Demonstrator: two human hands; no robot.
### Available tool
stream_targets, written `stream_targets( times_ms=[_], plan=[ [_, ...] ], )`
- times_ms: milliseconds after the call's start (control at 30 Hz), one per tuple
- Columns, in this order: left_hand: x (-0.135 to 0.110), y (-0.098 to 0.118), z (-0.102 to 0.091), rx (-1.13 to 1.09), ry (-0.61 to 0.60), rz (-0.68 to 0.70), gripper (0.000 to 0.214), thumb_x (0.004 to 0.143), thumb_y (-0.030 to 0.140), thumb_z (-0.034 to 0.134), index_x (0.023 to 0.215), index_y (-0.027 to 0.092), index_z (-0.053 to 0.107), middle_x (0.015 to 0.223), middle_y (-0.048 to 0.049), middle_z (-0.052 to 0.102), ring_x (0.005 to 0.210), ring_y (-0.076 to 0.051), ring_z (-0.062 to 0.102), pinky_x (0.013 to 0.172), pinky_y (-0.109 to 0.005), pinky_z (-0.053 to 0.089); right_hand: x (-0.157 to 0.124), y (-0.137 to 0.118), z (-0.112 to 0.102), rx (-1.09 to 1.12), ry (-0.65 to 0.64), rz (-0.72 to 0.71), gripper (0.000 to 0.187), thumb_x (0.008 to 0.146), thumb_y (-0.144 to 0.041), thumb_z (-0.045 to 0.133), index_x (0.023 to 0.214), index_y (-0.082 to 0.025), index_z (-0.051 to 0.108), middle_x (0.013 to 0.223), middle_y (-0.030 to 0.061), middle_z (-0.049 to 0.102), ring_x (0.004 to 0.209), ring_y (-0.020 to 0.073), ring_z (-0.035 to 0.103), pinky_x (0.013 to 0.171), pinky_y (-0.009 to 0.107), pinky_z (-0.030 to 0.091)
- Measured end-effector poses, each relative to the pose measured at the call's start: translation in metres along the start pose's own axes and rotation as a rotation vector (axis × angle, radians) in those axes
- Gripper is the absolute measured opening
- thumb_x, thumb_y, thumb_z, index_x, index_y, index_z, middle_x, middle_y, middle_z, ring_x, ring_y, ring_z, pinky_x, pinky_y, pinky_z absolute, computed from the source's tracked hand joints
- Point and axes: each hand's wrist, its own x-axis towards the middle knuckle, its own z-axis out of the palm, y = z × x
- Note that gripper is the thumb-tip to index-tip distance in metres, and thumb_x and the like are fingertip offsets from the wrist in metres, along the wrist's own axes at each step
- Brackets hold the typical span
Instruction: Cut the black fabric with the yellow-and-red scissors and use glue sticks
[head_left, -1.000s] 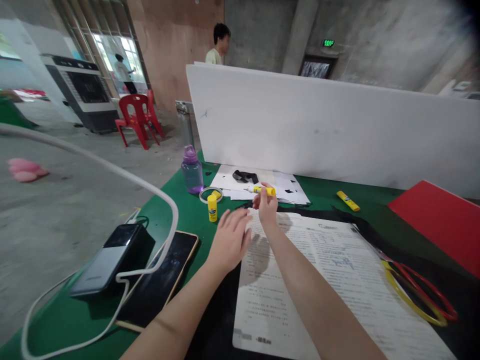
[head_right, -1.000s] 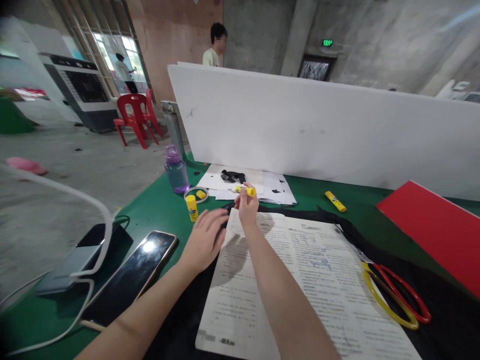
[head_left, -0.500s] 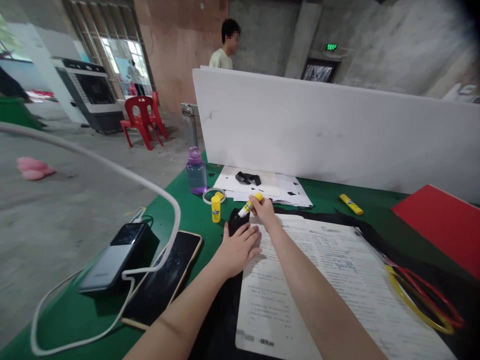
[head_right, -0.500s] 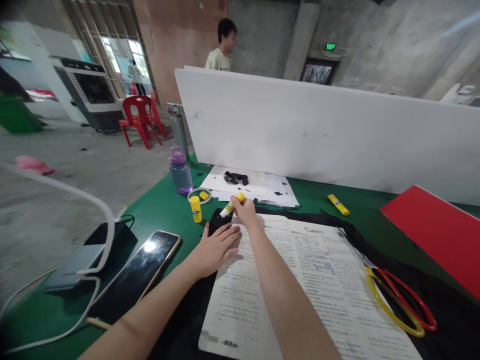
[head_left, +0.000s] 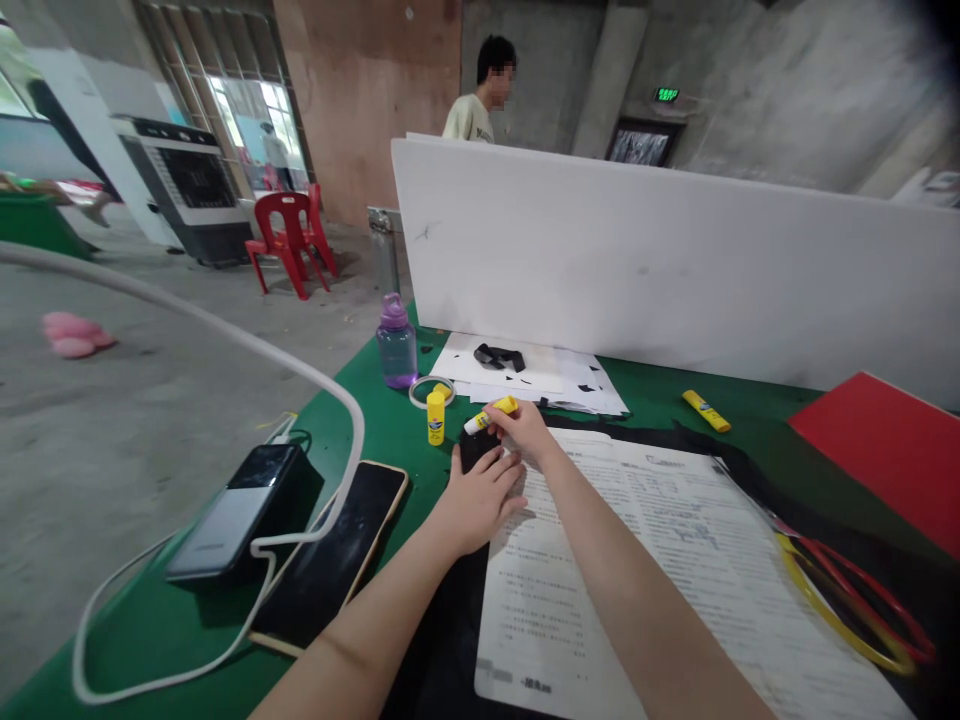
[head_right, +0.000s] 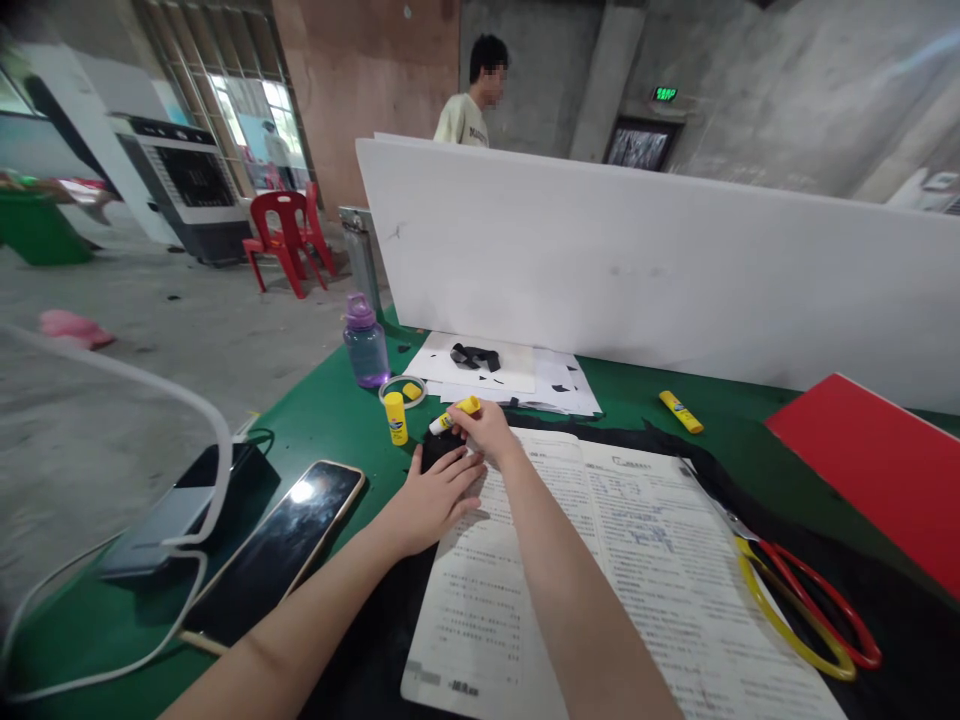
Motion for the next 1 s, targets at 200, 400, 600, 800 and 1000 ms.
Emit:
stream_targets(
  times_ms=[200, 400, 600, 800, 1000],
  plan=[
    [0.001, 0.000, 0.000, 0.005, -0.010, -0.009, 0.049, 0.096, 0.052, 0.023, 0.136, 0.029, 0.039, 0.147, -0.0017, 0.038, 0.138, -0.027, 0.026, 0.102, -0.076, 0.007, -0.002, 0.000, 0.001, -0.073, 0.035, -0.078, 0.034, 0.074, -0.045, 0.066, 0.094, -0.018, 0.068, 0.075, 0.0013, 0.064, 0.056, 0.0105, 0.053, 0.057, 0.024, 0.046],
    [0.000, 0.001, -0.002, 0.004, -0.002, 0.002, 0.049, 0.096, 0.052, 0.023, 0.137, 0.029, 0.038, 0.147, -0.0029, 0.038, 0.137, -0.027, 0.027, 0.103, -0.074, 0.007, 0.002, 0.001, -0.004, 0.218, 0.204, 0.016, 0.040, 0.073, -0.051, 0.065, 0.095, -0.017, 0.067, 0.058, -0.0026, 0.056, 0.048, 0.0089, 0.048, 0.047, 0.022, 0.040],
    [0.000, 0.000, 0.001, -0.020, 0.046, 0.014, 0.046, 0.096, 0.049, 0.027, 0.135, 0.029, 0.041, 0.146, -0.0049, 0.041, 0.136, -0.027, 0.028, 0.105, -0.071, 0.006, 0.010, 0.004, -0.013, 0.585, 0.407, 0.084, 0.044, 0.070, -0.056, 0.066, 0.084, -0.015, 0.066, 0.054, -0.0030, 0.052, 0.045, 0.0081, 0.045, 0.041, 0.021, 0.037],
    [0.002, 0.004, -0.008, -0.025, 0.236, -0.020, 0.030, 0.094, 0.038, 0.040, 0.120, 0.025, 0.051, 0.125, -0.0063, 0.058, 0.120, -0.026, 0.047, 0.105, -0.060, 0.023, 0.013, 0.006, -0.015, 0.643, 0.426, 0.099, 0.039, 0.069, -0.054, 0.068, 0.067, -0.016, 0.059, 0.046, -0.0059, 0.043, 0.039, 0.0057, 0.036, 0.034, 0.019, 0.027],
    [0.004, -0.003, -0.022, -0.130, 0.674, -0.396, 0.012, 0.087, 0.027, 0.056, 0.094, 0.019, 0.051, 0.080, -0.0011, 0.057, 0.076, -0.019, 0.055, 0.076, -0.035, 0.043, 0.008, 0.002, -0.014, 0.654, 0.240, 0.173, 0.040, 0.071, -0.053, 0.067, 0.062, -0.014, 0.059, 0.039, -0.0062, 0.039, 0.032, 0.0036, 0.027, 0.030, 0.019, 0.021]
  ],
)
